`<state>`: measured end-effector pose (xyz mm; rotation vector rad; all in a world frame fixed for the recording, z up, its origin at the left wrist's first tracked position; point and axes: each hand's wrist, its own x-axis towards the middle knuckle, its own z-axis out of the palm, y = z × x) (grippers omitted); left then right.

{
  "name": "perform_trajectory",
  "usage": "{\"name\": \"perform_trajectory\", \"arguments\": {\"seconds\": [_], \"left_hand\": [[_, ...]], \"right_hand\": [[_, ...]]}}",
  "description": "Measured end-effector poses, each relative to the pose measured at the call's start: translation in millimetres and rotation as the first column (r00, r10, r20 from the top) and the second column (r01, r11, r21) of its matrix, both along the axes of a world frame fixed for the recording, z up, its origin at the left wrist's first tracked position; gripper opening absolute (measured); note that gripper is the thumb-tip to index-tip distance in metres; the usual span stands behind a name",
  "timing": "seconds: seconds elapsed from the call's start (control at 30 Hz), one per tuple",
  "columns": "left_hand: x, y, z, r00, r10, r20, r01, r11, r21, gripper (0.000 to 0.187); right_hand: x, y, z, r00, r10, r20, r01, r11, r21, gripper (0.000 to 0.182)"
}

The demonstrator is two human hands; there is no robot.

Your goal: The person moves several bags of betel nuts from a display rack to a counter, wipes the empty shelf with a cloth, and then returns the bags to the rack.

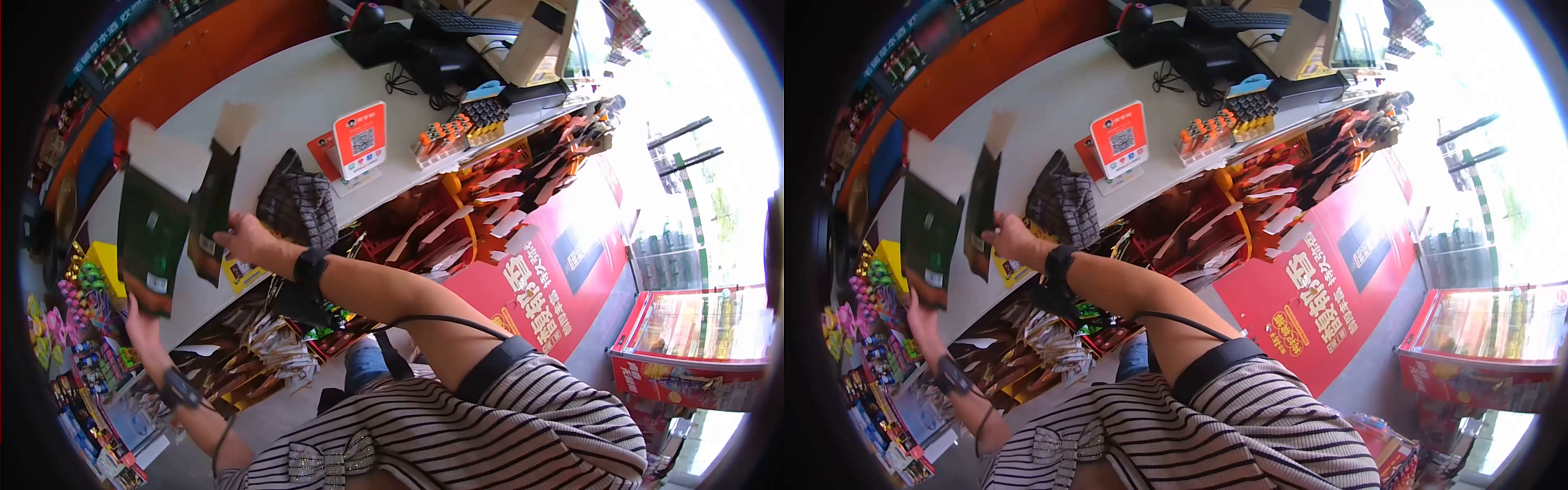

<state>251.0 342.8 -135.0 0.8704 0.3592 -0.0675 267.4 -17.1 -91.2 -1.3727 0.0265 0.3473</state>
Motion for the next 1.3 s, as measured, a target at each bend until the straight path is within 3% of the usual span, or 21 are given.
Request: {"name": "perform_trajectory", "arguments": {"seconds": [0.07, 0.1, 0.13, 0.17, 0.2, 0.23, 0.27, 0.33, 0.4, 0.5, 0.6, 0.73, 0.8, 0.83, 0.87, 0.93, 1.07, 1.13, 1.2, 1.23, 1.3], "left_hand": [[-36.0, -5.4, 3.9, 0.999, 0.035, -0.014, -0.034, 0.999, 0.036, 0.038], [-52.8, -19.4, 10.3, 0.996, 0.083, -0.036, -0.082, 0.996, 0.047, 0.038], [-72.1, -57.5, 32.7, 0.999, 0.048, 0.002, -0.048, 0.999, 0.016, 0.038], [-84.5, -83.5, 42.6, 1.000, -0.020, -0.010, 0.020, 1.000, -0.003, 0.038], [-95.7, -104.2, 50.5, 0.996, -0.088, -0.021, 0.087, 0.996, -0.019, 0.038], [-104.5, -129.2, 55.4, 0.981, -0.191, 0.021, 0.192, 0.980, -0.058, 0.039], [-110.3, -149.5, 54.5, 0.955, -0.289, 0.067, 0.294, 0.951, -0.092, 0.040], [-122.2, -190.6, 47.4, 0.969, -0.246, -0.016, 0.245, 0.969, -0.021, 0.041], [-135.6, -240.5, 53.9, 0.950, -0.299, 0.090, 0.302, 0.953, -0.017, 0.041], [-158.7, -328.1, 82.3, 0.936, -0.346, 0.062, 0.349, 0.935, -0.057, 0.044], [-173.7, -385.9, 61.7, 0.818, -0.552, 0.160, 0.549, 0.833, 0.067, 0.045], [-211.6, -470.3, 64.8, 0.683, -0.722, 0.113, 0.725, 0.652, -0.223, 0.045], [-231.0, -517.6, 60.5, 0.621, -0.773, 0.131, 0.760, 0.552, -0.344, 0.045], [-241.3, -542.3, 53.4, 0.571, -0.810, 0.131, 0.782, 0.488, -0.388, 0.045], [-251.6, -566.9, 44.3, 0.516, -0.847, 0.130, 0.799, 0.421, -0.429, 0.045], [-281.2, -611.8, 52.2, 0.373, -0.914, 0.159, 0.833, 0.254, -0.492, 0.045], [-324.3, -682.9, 34.0, 0.180, -0.968, 0.176, 0.845, 0.060, -0.531, 0.047], [-340.3, -699.7, 25.8, 0.124, -0.977, 0.175, 0.845, 0.011, -0.535, 0.047], [-347.5, -713.7, 16.7, 0.089, -0.981, 0.171, 0.854, -0.014, -0.520, 0.047], [-350.4, -719.1, 12.6, 0.132, -0.979, 0.156, 0.856, 0.033, -0.517, 0.046], [-344.9, -730.9, -0.8, 0.089, -0.992, 0.091, 0.855, 0.029, -0.518, 0.045]], "right_hand": [[-14.8, 1.8, -0.7, 0.988, 0.027, 0.150, -0.038, 0.997, 0.073, 0.021], [-27.3, -5.9, 11.7, 0.981, 0.073, 0.179, -0.078, 0.997, 0.021, 0.021], [-42.3, -15.9, 28.3, 0.972, 0.119, 0.203, -0.115, 0.993, -0.033, 0.021], [-54.3, -22.7, 35.4, 0.947, 0.180, 0.265, -0.195, 0.980, 0.031, 0.027], [-61.6, -14.7, 4.9, 0.828, 0.034, 0.559, 0.006, 0.997, -0.071, 0.034], [-75.1, -26.6, 6.3, 0.815, 0.055, 0.577, -0.029, 0.998, -0.055, 0.034], [-87.8, -41.7, 10.3, 0.810, 0.073, 0.582, -0.051, 0.997, -0.054, 0.033], [-113.4, -74.6, 12.9, 0.797, 0.074, 0.599, -0.035, 0.996, -0.078, 0.033], [-139.8, -115.6, 11.4, 0.794, 0.045, 0.607, 0.024, 0.994, -0.105, 0.033], [-188.9, -177.1, 13.6, 0.785, -0.006, 0.620, 0.135, 0.978, -0.161, 0.033], [-237.6, -230.7, 17.9, 0.769, -0.074, 0.635, 0.251, 0.948, -0.194, 0.033], [-304.3, -289.8, 28.4, 0.717, -0.150, 0.681, 0.396, 0.891, -0.221, 0.033], [-349.1, -319.5, 49.9, 0.765, -0.194, 0.614, 0.496, 0.786, -0.370, 0.031], [-369.2, -333.2, 54.9, 0.754, -0.286, 0.591, 0.547, 0.772, -0.324, 0.027], [-384.0, -346.9, 33.1, 0.785, -0.425, 0.451, 0.531, 0.836, -0.137, 0.022], [-426.1, -373.3, 39.7, 0.728, -0.515, 0.453, 0.622, 0.773, -0.120, 0.019], [-492.8, -415.2, 13.2, 0.629, -0.652, 0.424, 0.750, 0.653, -0.108, 0.020], [-515.5, -426.5, 12.8, 0.629, -0.690, 0.357, 0.759, 0.644, -0.093, 0.021], [-526.6, -436.8, 12.3, 0.656, -0.628, 0.419, 0.741, 0.642, -0.197, 0.023], [-529.9, -440.4, 15.0, 0.647, -0.618, 0.447, 0.747, 0.632, -0.206, 0.024], [-533.1, -450.2, 28.4, 0.672, -0.597, 0.438, 0.732, 0.622, -0.276, 0.024]]}}
